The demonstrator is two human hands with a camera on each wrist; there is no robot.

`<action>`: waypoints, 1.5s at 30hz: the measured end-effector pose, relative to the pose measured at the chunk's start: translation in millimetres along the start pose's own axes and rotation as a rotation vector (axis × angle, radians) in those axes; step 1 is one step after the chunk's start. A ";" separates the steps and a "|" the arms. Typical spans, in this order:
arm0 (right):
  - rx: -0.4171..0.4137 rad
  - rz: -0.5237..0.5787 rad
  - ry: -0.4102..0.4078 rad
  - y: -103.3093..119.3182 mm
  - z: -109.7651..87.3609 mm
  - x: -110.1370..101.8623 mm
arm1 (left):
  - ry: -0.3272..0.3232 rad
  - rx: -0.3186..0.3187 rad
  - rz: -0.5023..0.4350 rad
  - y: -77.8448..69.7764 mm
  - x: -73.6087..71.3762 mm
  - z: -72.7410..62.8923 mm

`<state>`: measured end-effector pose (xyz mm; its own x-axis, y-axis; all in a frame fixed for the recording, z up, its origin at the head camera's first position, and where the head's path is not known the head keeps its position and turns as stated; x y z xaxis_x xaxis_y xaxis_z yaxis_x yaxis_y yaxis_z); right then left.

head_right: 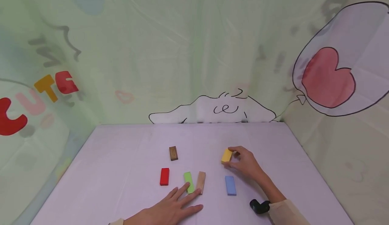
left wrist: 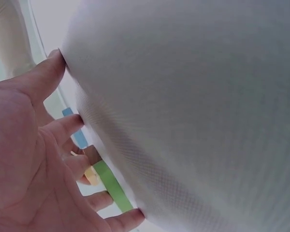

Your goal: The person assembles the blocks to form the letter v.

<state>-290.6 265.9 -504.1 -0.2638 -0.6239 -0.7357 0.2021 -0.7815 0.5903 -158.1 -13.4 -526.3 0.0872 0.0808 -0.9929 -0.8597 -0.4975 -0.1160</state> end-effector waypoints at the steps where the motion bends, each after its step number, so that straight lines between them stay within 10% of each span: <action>1: 0.000 0.003 -0.003 0.6 0.3 0.4 | 0.000 -0.003 -0.005 0.4 0.4 -0.2; 45: -0.025 0.057 0.083 25.4 0.1 25.0 | -0.014 -0.005 -0.016 -0.3 -4.8 -0.7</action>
<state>-292.1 230.5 -507.5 -0.1727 -0.6648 -0.7268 0.2387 -0.7441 0.6239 -157.9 -14.2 -521.6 0.0936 0.1009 -0.9905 -0.8559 -0.5000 -0.1318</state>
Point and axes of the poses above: each hand's wrist, its own z-axis towards the middle knuckle, its own x-axis out of the palm, y = z × x, the point moved 6 cm from there along z, towards the middle knuckle, and after that the axes turned 13 degrees about -y, right-handed, at the moved point
